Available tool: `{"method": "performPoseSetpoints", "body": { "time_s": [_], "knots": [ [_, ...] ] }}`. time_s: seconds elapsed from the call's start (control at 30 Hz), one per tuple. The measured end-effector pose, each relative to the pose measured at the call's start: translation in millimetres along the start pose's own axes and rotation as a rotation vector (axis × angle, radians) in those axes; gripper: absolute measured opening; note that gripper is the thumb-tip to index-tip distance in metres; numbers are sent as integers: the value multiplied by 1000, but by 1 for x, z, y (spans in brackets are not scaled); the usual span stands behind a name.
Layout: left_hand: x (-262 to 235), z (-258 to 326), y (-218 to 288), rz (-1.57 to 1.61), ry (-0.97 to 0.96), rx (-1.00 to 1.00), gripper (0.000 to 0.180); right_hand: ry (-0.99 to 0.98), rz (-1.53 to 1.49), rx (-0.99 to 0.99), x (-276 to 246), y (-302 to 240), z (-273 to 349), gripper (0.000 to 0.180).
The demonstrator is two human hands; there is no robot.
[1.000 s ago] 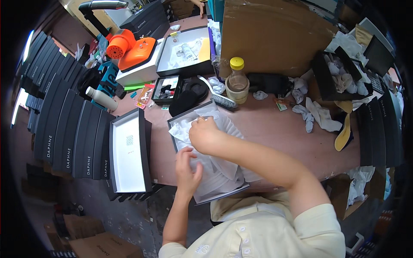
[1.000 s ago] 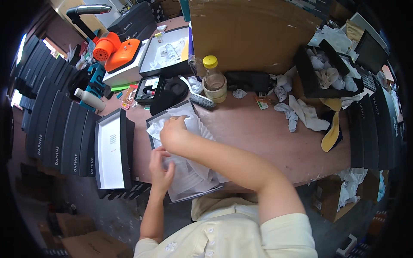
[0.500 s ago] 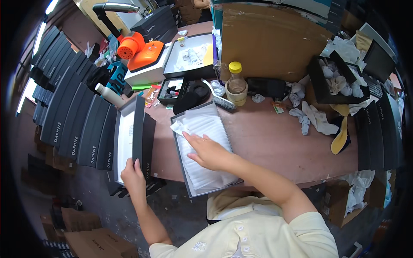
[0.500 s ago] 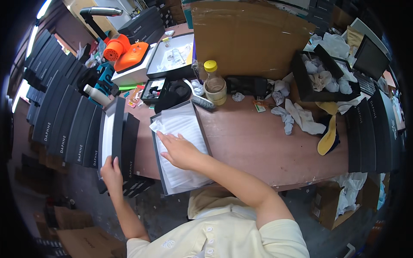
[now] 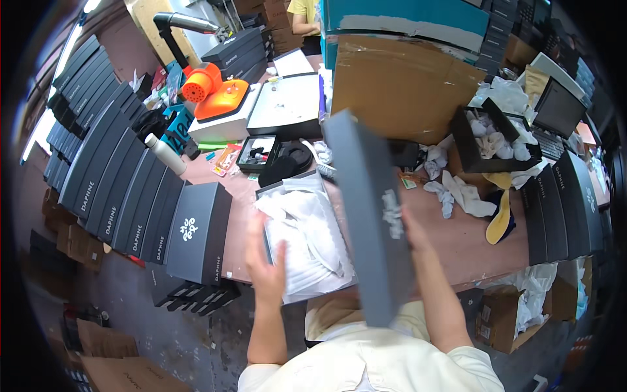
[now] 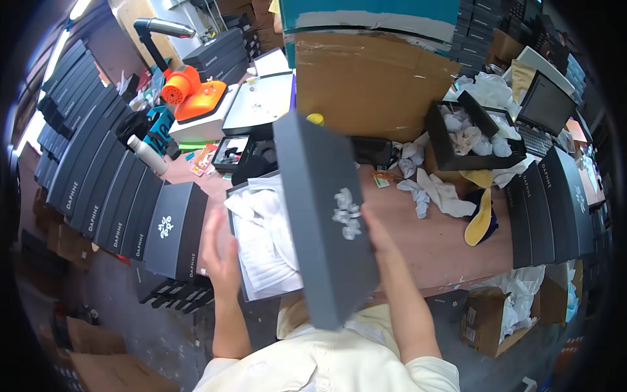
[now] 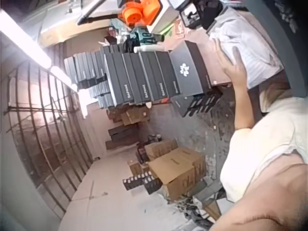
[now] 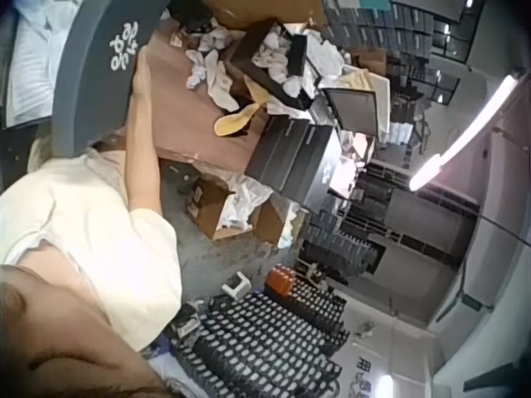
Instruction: Packing finished shoes into boxes with tissue paper and foam sheets.
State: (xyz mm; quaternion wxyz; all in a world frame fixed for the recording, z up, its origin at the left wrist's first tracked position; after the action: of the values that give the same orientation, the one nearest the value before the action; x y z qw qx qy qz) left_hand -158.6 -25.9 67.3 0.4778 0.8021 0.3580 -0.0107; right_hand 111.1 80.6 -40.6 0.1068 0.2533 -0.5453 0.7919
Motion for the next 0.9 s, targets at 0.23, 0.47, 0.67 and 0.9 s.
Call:
{"method": "performPoseSetpoints", "body": {
  "time_s": [0.23, 0.47, 0.67, 0.9],
  "knots": [
    [-20, 15, -129, 548, -10, -856, 42, -1, 1059, -326, 102, 31, -37, 56],
    [-12, 10, -144, 407, -49, -754, 29, 119, 1215, -287, 131, 25, -31, 54],
    [-17, 0, -151, 257, -136, -663, 28, 182, 1259, -282, 128, 29, -26, 54],
    [-14, 8, -174, 220, -98, -663, 41, 155, 1322, -194, 125, 33, -31, 55]
  ]
}}
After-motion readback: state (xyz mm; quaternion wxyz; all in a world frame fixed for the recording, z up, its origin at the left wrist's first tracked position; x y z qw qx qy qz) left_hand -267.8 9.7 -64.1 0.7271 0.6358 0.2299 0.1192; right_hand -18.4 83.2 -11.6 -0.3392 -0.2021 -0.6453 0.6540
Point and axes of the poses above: each hand's wrist, its own z-axis away from the middle knuckle, its own x-axis out of the palm, y = z × x, the point moved 1 cm from there along -z, towards the middle knuckle, and after that the axes turned 2 degrees about y, right-handed, at the moved point
